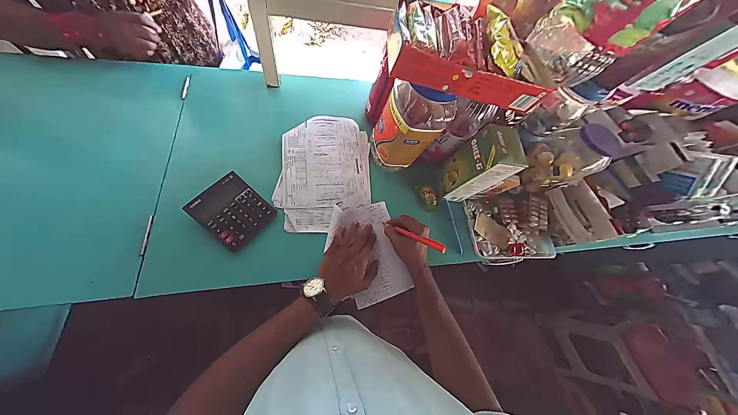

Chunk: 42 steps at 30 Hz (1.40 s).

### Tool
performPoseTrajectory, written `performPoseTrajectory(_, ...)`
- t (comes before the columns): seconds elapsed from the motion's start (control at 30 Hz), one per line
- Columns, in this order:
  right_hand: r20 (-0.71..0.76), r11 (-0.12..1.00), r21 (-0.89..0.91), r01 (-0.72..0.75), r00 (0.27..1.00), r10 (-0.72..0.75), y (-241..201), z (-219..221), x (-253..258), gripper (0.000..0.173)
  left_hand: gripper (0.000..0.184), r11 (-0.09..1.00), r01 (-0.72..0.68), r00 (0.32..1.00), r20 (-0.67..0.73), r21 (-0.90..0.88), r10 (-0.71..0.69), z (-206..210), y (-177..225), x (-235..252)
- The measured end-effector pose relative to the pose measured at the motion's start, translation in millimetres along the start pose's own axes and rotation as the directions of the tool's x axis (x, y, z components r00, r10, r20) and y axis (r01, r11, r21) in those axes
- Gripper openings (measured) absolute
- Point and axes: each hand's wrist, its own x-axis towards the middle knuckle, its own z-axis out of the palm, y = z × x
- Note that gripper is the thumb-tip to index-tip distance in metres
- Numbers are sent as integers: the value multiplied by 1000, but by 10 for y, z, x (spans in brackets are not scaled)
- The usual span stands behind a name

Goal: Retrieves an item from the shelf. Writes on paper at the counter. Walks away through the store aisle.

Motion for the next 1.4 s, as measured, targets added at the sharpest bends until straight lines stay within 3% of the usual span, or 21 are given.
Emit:
performPoseTrajectory(0.57, -46, 998, -47, -45, 998, 42, -34, 8, -7, 9, 66, 1000, 17, 998, 54, -17, -16, -14, -4, 10)
performPoseTrajectory(0.7, -38, 993, 84, -81, 996, 85, 5, -21, 60, 8, 66, 1000, 13, 999, 42, -9, -13, -10, -6, 13)
performPoseTrajectory(1.13, -17, 995, -69, -66, 998, 65, -42, 21, 95, 10, 65, 999, 21, 999, 32, -39, -19, -14, -5, 11)
performPoseTrajectory(1.2, -34, 997, -20, -70, 997, 69, -21, 9, 83, 9, 65, 999, 17, 999, 33, -35, -16, -12, -4, 9)
performPoseTrajectory(1.33, -94, 955, 290, -68, 991, 99, -9, -48, 34, 4, 64, 1000, 11, 1000, 19, -28, -10, -12, -9, 9)
performPoseTrajectory(1.4, -88, 948, 312, -67, 991, 99, -76, -88, -9, 4, 65, 1000, 6, 1000, 7, -23, -6, -5, -16, 11)
